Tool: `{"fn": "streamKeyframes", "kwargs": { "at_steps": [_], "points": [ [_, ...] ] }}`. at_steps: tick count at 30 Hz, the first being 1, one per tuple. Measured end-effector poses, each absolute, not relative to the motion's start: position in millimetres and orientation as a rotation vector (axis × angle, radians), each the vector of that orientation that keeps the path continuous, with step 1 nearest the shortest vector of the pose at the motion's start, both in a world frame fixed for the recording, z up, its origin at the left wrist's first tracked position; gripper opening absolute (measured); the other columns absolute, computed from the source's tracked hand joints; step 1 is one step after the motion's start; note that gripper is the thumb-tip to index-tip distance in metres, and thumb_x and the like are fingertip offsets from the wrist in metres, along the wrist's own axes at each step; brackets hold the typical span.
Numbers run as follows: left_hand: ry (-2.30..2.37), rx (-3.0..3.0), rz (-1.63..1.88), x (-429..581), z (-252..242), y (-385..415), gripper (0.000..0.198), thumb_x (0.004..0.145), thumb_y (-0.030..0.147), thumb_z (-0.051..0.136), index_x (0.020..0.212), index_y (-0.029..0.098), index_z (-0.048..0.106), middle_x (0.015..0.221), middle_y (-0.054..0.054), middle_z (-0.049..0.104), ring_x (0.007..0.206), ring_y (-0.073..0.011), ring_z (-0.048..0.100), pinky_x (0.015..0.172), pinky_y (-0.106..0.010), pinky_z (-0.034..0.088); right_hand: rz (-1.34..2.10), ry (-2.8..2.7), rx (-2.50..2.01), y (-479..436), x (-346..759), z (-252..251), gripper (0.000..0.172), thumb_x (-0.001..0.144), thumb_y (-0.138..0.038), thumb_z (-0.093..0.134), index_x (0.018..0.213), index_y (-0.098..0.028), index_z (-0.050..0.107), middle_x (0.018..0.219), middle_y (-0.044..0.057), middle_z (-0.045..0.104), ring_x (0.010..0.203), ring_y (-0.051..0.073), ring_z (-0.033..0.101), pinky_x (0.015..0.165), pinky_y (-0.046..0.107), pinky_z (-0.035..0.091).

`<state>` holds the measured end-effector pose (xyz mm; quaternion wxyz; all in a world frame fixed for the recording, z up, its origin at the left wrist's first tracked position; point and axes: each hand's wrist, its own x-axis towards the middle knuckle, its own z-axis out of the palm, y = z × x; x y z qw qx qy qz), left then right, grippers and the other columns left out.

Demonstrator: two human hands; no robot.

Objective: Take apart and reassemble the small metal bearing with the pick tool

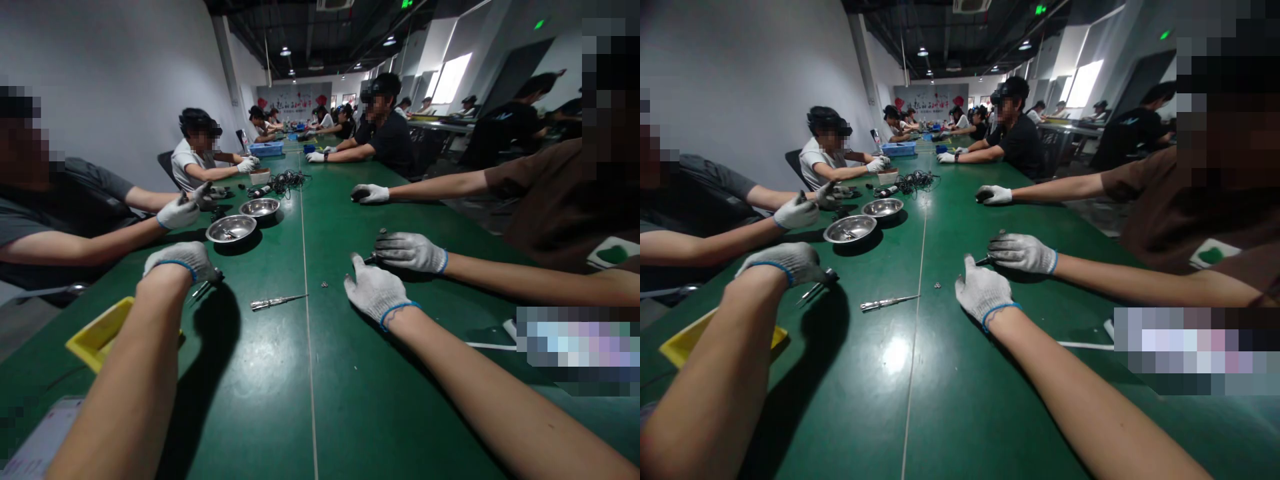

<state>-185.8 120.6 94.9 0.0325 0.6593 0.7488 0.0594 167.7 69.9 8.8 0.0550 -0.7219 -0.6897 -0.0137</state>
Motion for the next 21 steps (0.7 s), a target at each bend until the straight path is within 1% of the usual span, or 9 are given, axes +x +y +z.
{"fn": "streamKeyframes", "kwargs": {
  "at_steps": [1,3,6,8,10,13,16,18,21],
  "points": [
    [2.356,2.004,0.054,-177.9,98.5,118.4,0.041,0.05,0.044,0.094,0.049,0.017,0.063,0.053,-0.009,0.065,0.071,-0.0311,0.07,0.073,-0.037,0.053,-0.047,-2.082,-2.217,72.2,170.3,9.1,0.057,0.102,-0.039,0.05,0.154,-0.016,0.05,0.099,0.02,0.081,0.09,0.037,0.081,0.071,0.041,0.059],
    [2.383,2.03,-0.085,-158.5,103.5,113.1,0.037,0.06,0.046,0.088,0.072,0.014,0.075,0.081,-0.019,0.077,0.083,-0.0373,0.073,0.077,-0.041,0.055,-0.042,-2.072,-2.244,75.2,173.8,9.1,0.053,0.103,-0.043,0.047,0.148,-0.017,0.057,0.1,0.02,0.081,0.092,0.037,0.08,0.071,0.041,0.059],
    [2.333,2.149,-0.168,-121.8,101.3,104.3,0.049,0.08,0.054,0.072,0.103,0.012,0.079,0.11,-0.027,0.076,0.101,-0.0433,0.073,0.082,-0.045,0.055,-0.097,-2.085,-2.237,74.9,175.8,7.9,0.048,0.103,-0.048,0.047,0.133,-0.016,0.066,0.119,0.025,0.076,0.095,0.036,0.079,0.072,0.041,0.059],
    [2.219,2.28,-0.199,-94.6,91.4,99.0,0.043,0.088,0.052,0.065,0.106,0.016,0.079,0.107,-0.023,0.077,0.101,-0.04,0.073,0.083,-0.042,0.055,-0.203,-2.109,-2.214,72.8,176.4,7.1,0.048,0.101,-0.05,0.052,0.128,-0.013,0.069,0.141,0.03,0.064,0.103,0.038,0.076,0.075,0.042,0.059],
    [2.053,2.442,-0.168,-68.2,75.1,94.5,0.039,0.093,0.048,0.061,0.111,0.018,0.078,0.106,-0.02,0.078,0.103,-0.0366,0.074,0.085,-0.04,0.055,-0.289,-2.144,-2.19,70.5,177.6,8.1,0.05,0.099,-0.05,0.054,0.125,-0.01,0.071,0.15,0.032,0.056,0.11,0.04,0.073,0.08,0.045,0.058],
    [1.837,2.616,-0.072,-37.8,45.7,89.9,0.04,0.098,0.047,0.055,0.121,0.02,0.074,0.112,-0.017,0.076,0.104,-0.033,0.073,0.085,-0.037,0.054,-0.287,-2.183,-2.212,68.4,181.1,15.5,0.052,0.1,-0.05,0.053,0.123,-0.007,0.073,0.13,0.029,0.071,0.106,0.04,0.074,0.08,0.045,0.056],
    [1.698,2.728,0.021,-23.3,22.5,87.6,0.035,0.102,0.038,0.049,0.116,0.018,0.074,0.11,-0.016,0.075,0.102,-0.0308,0.072,0.084,-0.037,0.054,-0.214,-2.189,-2.297,68.1,186.9,27.6,0.055,0.101,-0.053,0.051,0.118,-0.006,0.075,0.11,0.026,0.077,0.103,0.039,0.075,0.079,0.043,0.054],
    [1.651,2.776,0.077,-20.9,14.2,87.1,0.033,0.103,0.034,0.048,0.113,0.016,0.073,0.109,-0.016,0.073,0.101,-0.0302,0.071,0.084,-0.037,0.054,-0.162,-2.177,-2.365,69.1,191.6,33.5,0.055,0.101,-0.054,0.048,0.105,-0.008,0.079,0.103,0.025,0.078,0.103,0.039,0.075,0.079,0.042,0.053],
    [1.587,2.833,0.147,-21.8,9.4,87.5,0.032,0.104,0.034,0.047,0.114,0.017,0.072,0.108,-0.014,0.072,0.102,-0.0295,0.069,0.085,-0.038,0.054,-0.285,-2.13,-2.296,73.2,198.0,33.4,0.052,0.098,-0.051,0.054,0.12,-0.008,0.073,0.114,0.025,0.075,0.108,0.04,0.072,0.083,0.044,0.052]
  ]
}}
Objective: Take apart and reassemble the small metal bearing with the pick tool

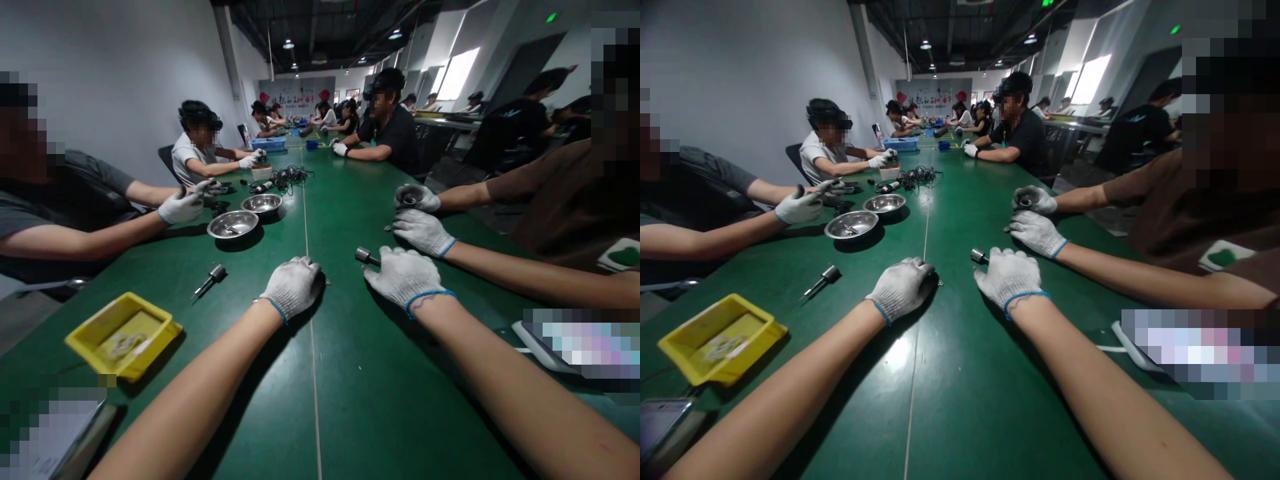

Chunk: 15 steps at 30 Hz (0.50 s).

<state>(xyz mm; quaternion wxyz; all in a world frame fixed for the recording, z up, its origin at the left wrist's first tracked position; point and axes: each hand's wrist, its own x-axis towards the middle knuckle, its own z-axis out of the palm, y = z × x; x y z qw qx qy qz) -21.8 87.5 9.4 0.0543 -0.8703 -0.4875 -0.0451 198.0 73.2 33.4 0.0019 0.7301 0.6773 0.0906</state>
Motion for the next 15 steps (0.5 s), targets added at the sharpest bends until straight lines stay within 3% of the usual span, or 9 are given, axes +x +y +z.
{"fn": "streamKeyframes", "kwargs": {
  "at_steps": [3,5,10,15],
  "points": [
    [-1.416,-2.668,-0.173,-23.0,7.0,88.4,0.031,0.105,0.036,0.048,0.111,0.018,0.073,0.105,-0.013,0.071,0.099,-0.0283,0.068,0.085,-0.038,0.054,0.376,2.339,2.208,80.5,202.3,24.1,0.06,0.093,-0.039,0.061,0.145,-0.009,0.057,0.137,0.024,0.067,0.119,0.041,0.065,0.091,0.046,0.05],
    [-1.389,-2.68,-0.193,-23.5,5.0,88.8,0.031,0.105,0.037,0.049,0.109,0.019,0.073,0.104,-0.012,0.071,0.098,-0.0278,0.068,0.085,-0.037,0.054,0.318,2.457,2.133,85.6,203.9,16.7,0.061,0.091,-0.029,0.061,0.149,-0.01,0.054,0.145,0.022,0.063,0.124,0.04,0.062,0.096,0.046,0.048],
    [-1.357,-2.696,-0.241,-25.0,0.7,89.1,0.03,0.105,0.035,0.049,0.11,0.018,0.073,0.101,-0.012,0.07,0.096,-0.028,0.067,0.084,-0.038,0.054,0.135,2.533,2.056,92.4,206.0,8.8,0.035,0.092,-0.013,0.056,0.125,-0.014,0.068,0.121,0.018,0.076,0.111,0.035,0.07,0.09,0.04,0.049],
    [-1.34,-2.713,-0.293,-26.8,-2.6,89.9,0.029,0.105,0.035,0.05,0.108,0.019,0.074,0.099,-0.012,0.07,0.095,-0.0275,0.068,0.084,-0.038,0.055,0.096,2.592,2.079,93.1,208.2,13.4,0.025,0.093,-0.013,0.059,0.117,-0.013,0.065,0.115,0.019,0.076,0.101,0.032,0.073,0.083,0.037,0.051]
  ]
}}
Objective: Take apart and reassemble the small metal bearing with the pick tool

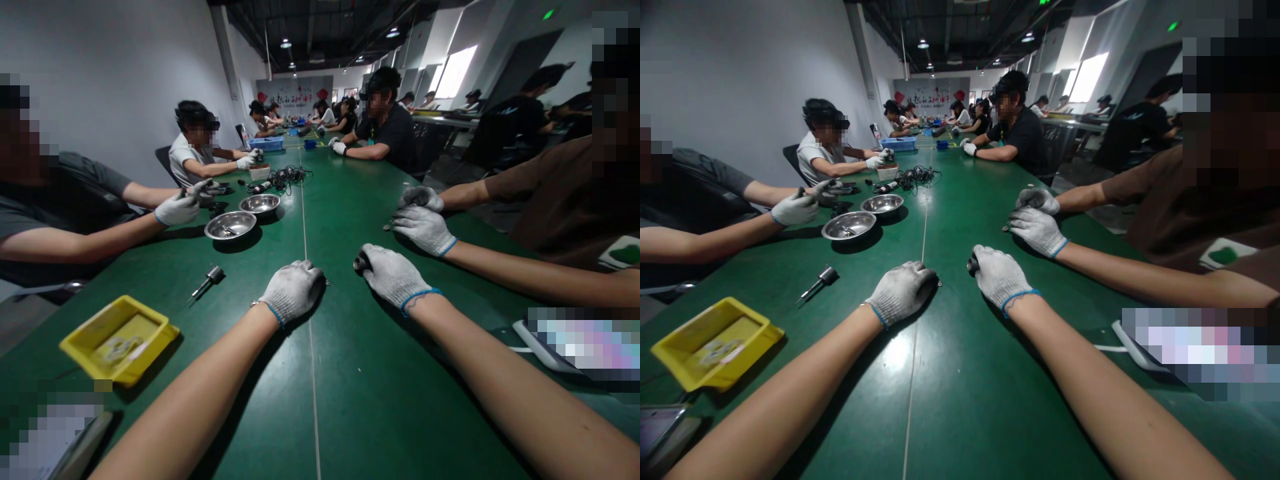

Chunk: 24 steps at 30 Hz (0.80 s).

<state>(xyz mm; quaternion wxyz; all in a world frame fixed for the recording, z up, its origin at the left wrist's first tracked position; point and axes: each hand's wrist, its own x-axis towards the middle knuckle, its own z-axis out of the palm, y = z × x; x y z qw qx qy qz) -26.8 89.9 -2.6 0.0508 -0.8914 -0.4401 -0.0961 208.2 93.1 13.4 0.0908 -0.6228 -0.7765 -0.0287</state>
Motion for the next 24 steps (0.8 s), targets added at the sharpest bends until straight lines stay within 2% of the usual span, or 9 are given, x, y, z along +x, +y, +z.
{"fn": "streamKeyframes", "kwargs": {
  "at_steps": [5,9,11,16,24],
  "points": [
    [-1.351,-2.73,-0.36,-29.2,-4.7,90.7,0.029,0.103,0.035,0.051,0.112,0.02,0.074,0.101,-0.011,0.071,0.095,-0.0265,0.069,0.083,-0.036,0.056,0.045,-2.224,-1.619,93.6,204.8,13.6,0.026,0.087,-0.013,0.068,0.112,-0.018,0.063,0.112,0.012,0.077,0.101,0.028,0.074,0.087,0.033,0.055],
    [-1.361,-2.806,-0.479,-31.9,-5.4,92.3,0.028,0.101,0.033,0.054,0.112,0.02,0.075,0.101,-0.01,0.073,0.093,-0.0255,0.07,0.082,-0.035,0.057,0.298,-1.974,-1.258,91.5,195.2,9.2,0.037,0.086,-0.017,0.069,0.122,-0.022,0.061,0.106,0.007,0.079,0.097,0.026,0.077,0.088,0.037,0.06],
    [-1.37,-2.83,-0.524,-32.9,-5.7,93.3,0.027,0.1,0.03,0.055,0.112,0.019,0.076,0.1,-0.01,0.074,0.092,-0.0249,0.07,0.082,-0.035,0.057,0.397,-1.907,-1.138,88.9,188.9,5.6,0.037,0.088,-0.022,0.07,0.124,-0.023,0.062,0.108,0.007,0.079,0.099,0.026,0.077,0.091,0.039,0.061],
    [-1.373,-2.87,-0.575,-34.2,-5.2,95.0,0.025,0.096,0.026,0.057,0.109,0.02,0.077,0.098,-0.008,0.074,0.09,-0.0233,0.071,0.082,-0.033,0.058,0.625,-1.793,-1.038,81.7,176.3,-6.7,0.029,0.086,-0.026,0.072,0.113,-0.022,0.065,0.106,0.008,0.079,0.097,0.024,0.077,0.09,0.04,0.063],
    [-1.39,-2.912,-0.633,-35.6,-4.7,97.1,0.026,0.094,0.026,0.058,0.109,0.02,0.078,0.097,-0.007,0.075,0.088,-0.0222,0.071,0.082,-0.031,0.058,0.672,-1.77,-0.956,75.1,171.5,-16.0,0.03,0.085,-0.029,0.073,0.114,-0.021,0.067,0.108,0.008,0.079,0.097,0.024,0.077,0.092,0.04,0.062]
  ]
}}
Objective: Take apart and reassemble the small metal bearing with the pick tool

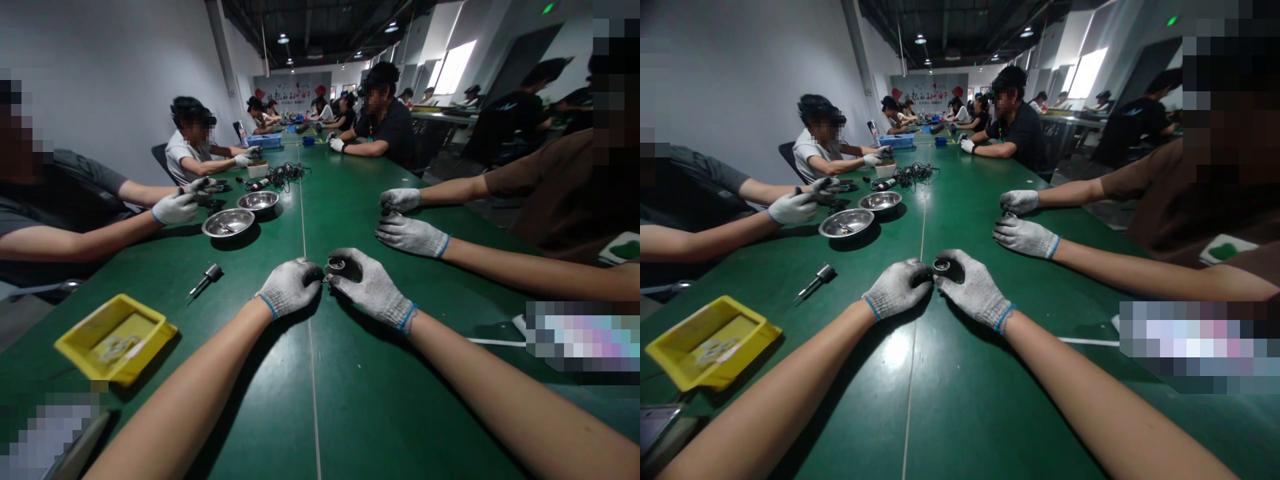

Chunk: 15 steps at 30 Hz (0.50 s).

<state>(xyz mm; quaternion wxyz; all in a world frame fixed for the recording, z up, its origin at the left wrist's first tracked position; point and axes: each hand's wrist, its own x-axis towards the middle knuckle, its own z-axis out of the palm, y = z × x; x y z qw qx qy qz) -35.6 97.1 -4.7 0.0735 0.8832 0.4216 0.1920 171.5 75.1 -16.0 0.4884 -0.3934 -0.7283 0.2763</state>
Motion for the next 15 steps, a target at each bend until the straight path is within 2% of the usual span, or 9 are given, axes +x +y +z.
{"fn": "streamKeyframes", "kwargs": {
  "at_steps": [9,15],
  "points": [
    [1.262,2.664,0.565,-35.2,-6.5,99.3,0.02,0.091,0.024,0.062,0.101,0.019,0.079,0.088,-0.006,0.073,0.082,-0.0212,0.07,0.08,-0.03,0.057,0.645,-1.893,-1.003,69.7,170.7,-22.6,0.03,0.087,-0.026,0.069,0.117,-0.021,0.068,0.108,0.007,0.079,0.097,0.023,0.078,0.09,0.039,0.063],
    [1.27,2.708,0.518,-34.1,-6.9,98.9,0.02,0.094,0.026,0.061,0.102,0.017,0.077,0.094,-0.009,0.074,0.085,-0.0221,0.07,0.079,-0.031,0.056,0.6,-1.919,-0.956,66.1,167.4,-27.3,0.034,0.09,-0.025,0.066,0.124,-0.022,0.067,0.117,0.009,0.079,0.105,0.024,0.078,0.095,0.04,0.062]
  ]
}}
